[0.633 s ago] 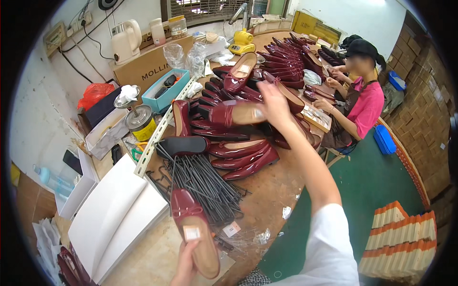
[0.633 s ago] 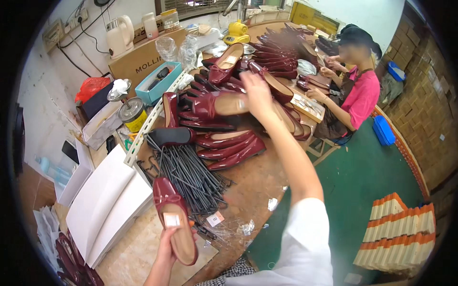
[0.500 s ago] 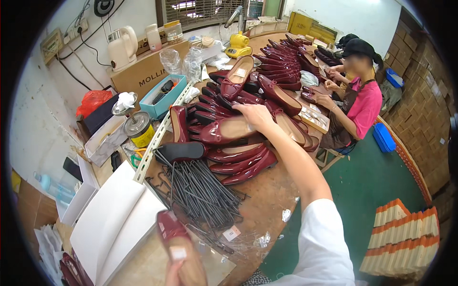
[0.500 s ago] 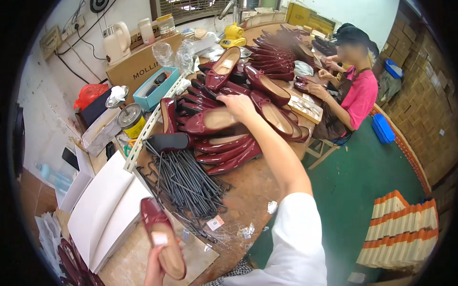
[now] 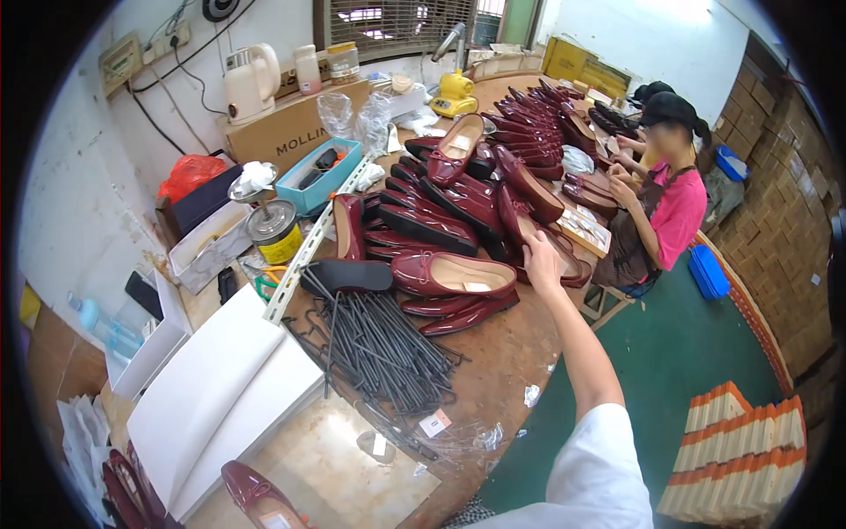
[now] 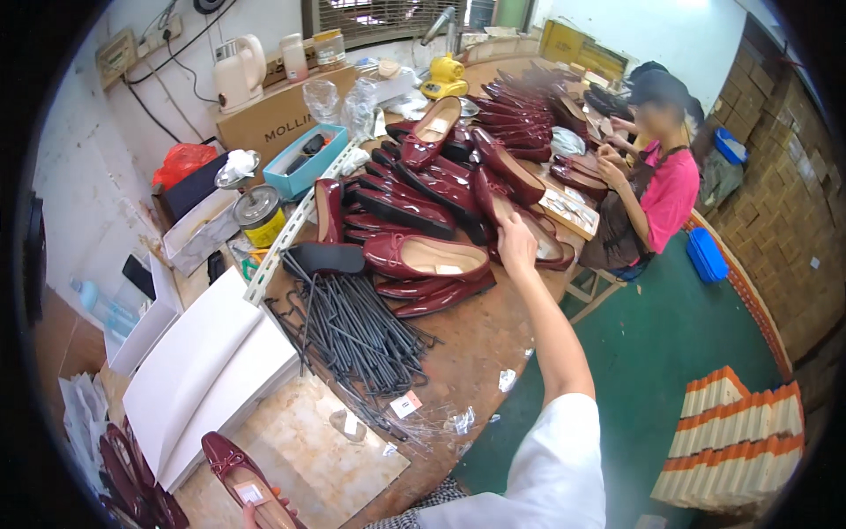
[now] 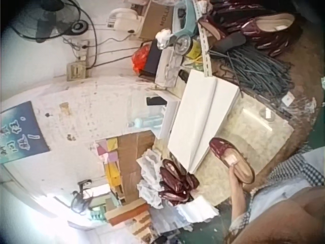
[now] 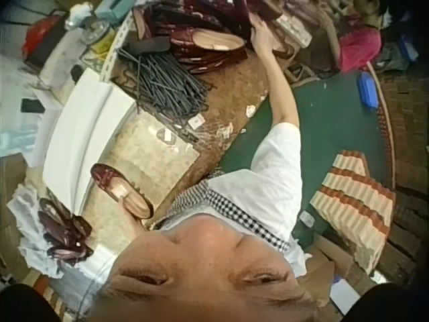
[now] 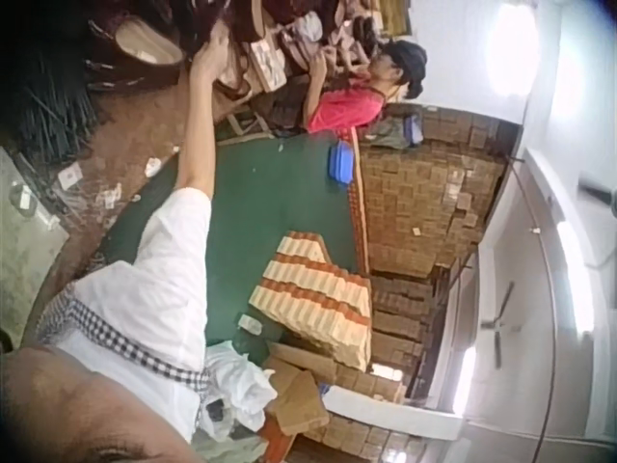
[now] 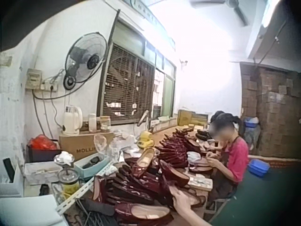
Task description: The person cleans a pair of maroon patent leather shoes using a white cloth and a metal tool. They wipe the exterior and interior of the shoes, then use the metal tool to adjust the insole or insert a tag. The person repeats this process for multiple pairs of shoes on a cluttered workbench.
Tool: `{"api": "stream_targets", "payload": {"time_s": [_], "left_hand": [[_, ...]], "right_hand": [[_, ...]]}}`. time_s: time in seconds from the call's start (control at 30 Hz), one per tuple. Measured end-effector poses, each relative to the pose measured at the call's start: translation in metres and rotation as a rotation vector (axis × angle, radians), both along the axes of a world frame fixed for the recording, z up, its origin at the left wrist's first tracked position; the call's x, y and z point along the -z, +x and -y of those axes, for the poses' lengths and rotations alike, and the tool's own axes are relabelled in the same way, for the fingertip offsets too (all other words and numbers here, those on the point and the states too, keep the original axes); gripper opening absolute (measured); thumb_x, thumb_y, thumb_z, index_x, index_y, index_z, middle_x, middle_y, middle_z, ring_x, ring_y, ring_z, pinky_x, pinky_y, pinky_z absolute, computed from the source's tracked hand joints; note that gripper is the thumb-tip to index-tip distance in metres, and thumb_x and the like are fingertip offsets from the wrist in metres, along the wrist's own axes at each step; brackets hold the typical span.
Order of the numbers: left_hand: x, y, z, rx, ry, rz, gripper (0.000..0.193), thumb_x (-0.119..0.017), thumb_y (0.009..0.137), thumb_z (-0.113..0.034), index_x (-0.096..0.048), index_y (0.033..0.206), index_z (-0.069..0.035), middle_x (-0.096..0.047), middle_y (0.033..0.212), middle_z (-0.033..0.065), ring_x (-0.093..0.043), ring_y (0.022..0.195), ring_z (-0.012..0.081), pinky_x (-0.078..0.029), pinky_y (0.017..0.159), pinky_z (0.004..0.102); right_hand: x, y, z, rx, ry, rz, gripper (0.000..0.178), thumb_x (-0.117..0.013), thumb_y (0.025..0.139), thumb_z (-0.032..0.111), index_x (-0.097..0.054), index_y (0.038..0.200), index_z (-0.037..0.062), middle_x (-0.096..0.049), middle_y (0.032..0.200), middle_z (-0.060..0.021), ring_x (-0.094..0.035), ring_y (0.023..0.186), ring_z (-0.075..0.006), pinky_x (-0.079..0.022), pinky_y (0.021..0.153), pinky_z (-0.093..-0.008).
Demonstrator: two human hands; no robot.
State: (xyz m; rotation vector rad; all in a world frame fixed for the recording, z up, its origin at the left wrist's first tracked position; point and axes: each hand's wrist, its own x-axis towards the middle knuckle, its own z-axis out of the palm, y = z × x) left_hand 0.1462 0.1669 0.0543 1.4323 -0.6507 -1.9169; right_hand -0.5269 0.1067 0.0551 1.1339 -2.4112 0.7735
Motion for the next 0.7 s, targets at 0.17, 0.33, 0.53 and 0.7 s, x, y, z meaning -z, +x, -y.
{"api": "stream_targets", "payload": {"time_s": [0.17, 0.33, 0.53, 0.7], "left_hand": [[0.034, 0.016, -0.007, -0.174, -0.006, -0.107, 0.064, -0.041, 0.093, -0.049, -0.042, 0.136, -0.002, -0.061, 0.117, 0.0167, -0.064, 0.095, 0.0296, -0.057, 0.076, 0.0443], [0.021, 0.005, -0.025, -0.164, -0.056, -0.110, 0.063, -0.044, 0.092, -0.050, -0.046, 0.133, -0.002, -0.061, 0.115, 0.0171, -0.063, 0.095, 0.0295, -0.056, 0.077, 0.0441], [0.088, 0.061, -0.052, -0.384, -0.214, 0.298, 0.065, -0.061, 0.085, -0.027, -0.039, 0.139, 0.001, -0.049, 0.133, 0.0214, -0.049, 0.123, 0.0339, -0.040, 0.103, 0.0409], [-0.002, 0.068, 0.032, -0.265, -1.009, 1.473, 0.095, -0.077, 0.074, -0.023, -0.022, 0.148, 0.003, -0.025, 0.151, 0.0262, -0.027, 0.136, 0.0433, -0.022, 0.112, 0.0504]], "right_hand": [[0.001, 0.027, 0.016, -0.262, 0.070, 0.339, 0.032, -0.060, 0.088, 0.030, -0.068, 0.111, 0.0086, -0.063, 0.106, -0.0172, -0.061, 0.097, -0.0352, -0.049, 0.084, -0.0407], [-0.018, 0.067, -0.001, -0.269, 0.325, 0.119, 0.031, -0.060, 0.084, 0.028, -0.068, 0.105, 0.0059, -0.065, 0.096, -0.0221, -0.064, 0.093, -0.0370, -0.051, 0.081, -0.0435], [-0.097, 0.227, -0.027, -0.564, 0.209, 0.034, 0.023, -0.057, 0.086, 0.014, -0.068, 0.104, 0.0049, -0.063, 0.088, -0.0175, -0.063, 0.080, -0.0378, -0.050, 0.071, -0.0458], [-0.067, 0.385, -0.079, -0.862, 0.407, 0.023, 0.033, -0.058, 0.078, 0.007, -0.065, 0.110, 0.0075, -0.059, 0.087, -0.0148, -0.065, 0.065, -0.0316, -0.052, 0.056, -0.0418]]}}
